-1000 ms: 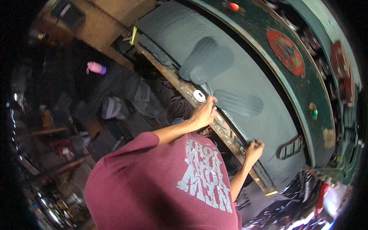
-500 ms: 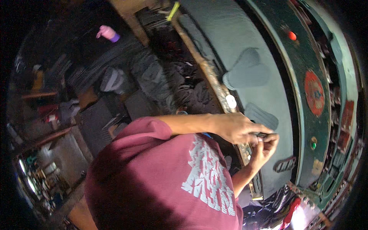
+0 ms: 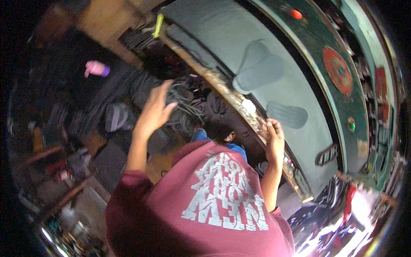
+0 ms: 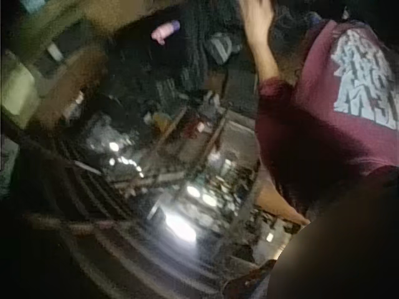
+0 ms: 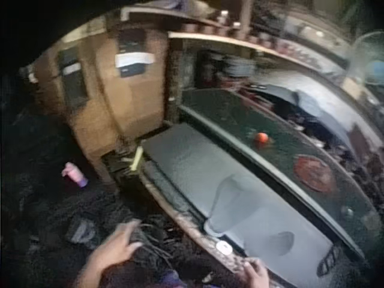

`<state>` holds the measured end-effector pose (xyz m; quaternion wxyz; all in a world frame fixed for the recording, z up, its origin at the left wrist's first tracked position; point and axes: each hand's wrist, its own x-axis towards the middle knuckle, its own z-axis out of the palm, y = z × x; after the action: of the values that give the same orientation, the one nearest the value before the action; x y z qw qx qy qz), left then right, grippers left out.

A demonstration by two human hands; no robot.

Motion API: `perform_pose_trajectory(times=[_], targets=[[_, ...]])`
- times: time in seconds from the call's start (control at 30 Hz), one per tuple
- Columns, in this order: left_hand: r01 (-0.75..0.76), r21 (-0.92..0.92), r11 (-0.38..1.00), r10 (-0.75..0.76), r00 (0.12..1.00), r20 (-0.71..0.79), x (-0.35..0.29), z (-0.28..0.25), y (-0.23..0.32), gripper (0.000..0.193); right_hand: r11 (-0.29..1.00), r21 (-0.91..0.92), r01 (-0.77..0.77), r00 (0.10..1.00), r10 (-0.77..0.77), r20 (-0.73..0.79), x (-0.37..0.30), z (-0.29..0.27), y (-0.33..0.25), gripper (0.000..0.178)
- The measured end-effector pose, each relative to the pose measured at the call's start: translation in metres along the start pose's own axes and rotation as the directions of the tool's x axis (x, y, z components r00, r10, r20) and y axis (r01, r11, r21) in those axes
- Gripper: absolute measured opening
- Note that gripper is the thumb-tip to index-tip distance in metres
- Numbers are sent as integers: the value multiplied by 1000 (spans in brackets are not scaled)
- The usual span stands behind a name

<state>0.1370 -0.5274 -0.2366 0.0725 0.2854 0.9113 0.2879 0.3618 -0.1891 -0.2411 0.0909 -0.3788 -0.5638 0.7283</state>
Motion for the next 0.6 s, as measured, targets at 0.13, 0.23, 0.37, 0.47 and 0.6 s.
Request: perform_pose_trajectory(times=[0.13,0.23,0.37,0.47,0.6], targets=[[201,280,939,-222,974,46,12,14,-19,83,853,396,-340,895,423,-144,25,-32,61,56],[-228,-105,968,225,974,-39,52,60,18,76,774,571,-273,948,318,22,48,-50,82,61],[-386,-182,904,388,921,-26,110,144,103,77,515,800,-309,931,337,143,84,-53,86,51],[-376,112,920,367,925,95,137,184,142,85,504,803,-317,884,464,58,88,-40,86,44],[-359,213,909,345,933,99,154,197,147,85,743,669,16,961,173,-215,74,-31,72,27]])
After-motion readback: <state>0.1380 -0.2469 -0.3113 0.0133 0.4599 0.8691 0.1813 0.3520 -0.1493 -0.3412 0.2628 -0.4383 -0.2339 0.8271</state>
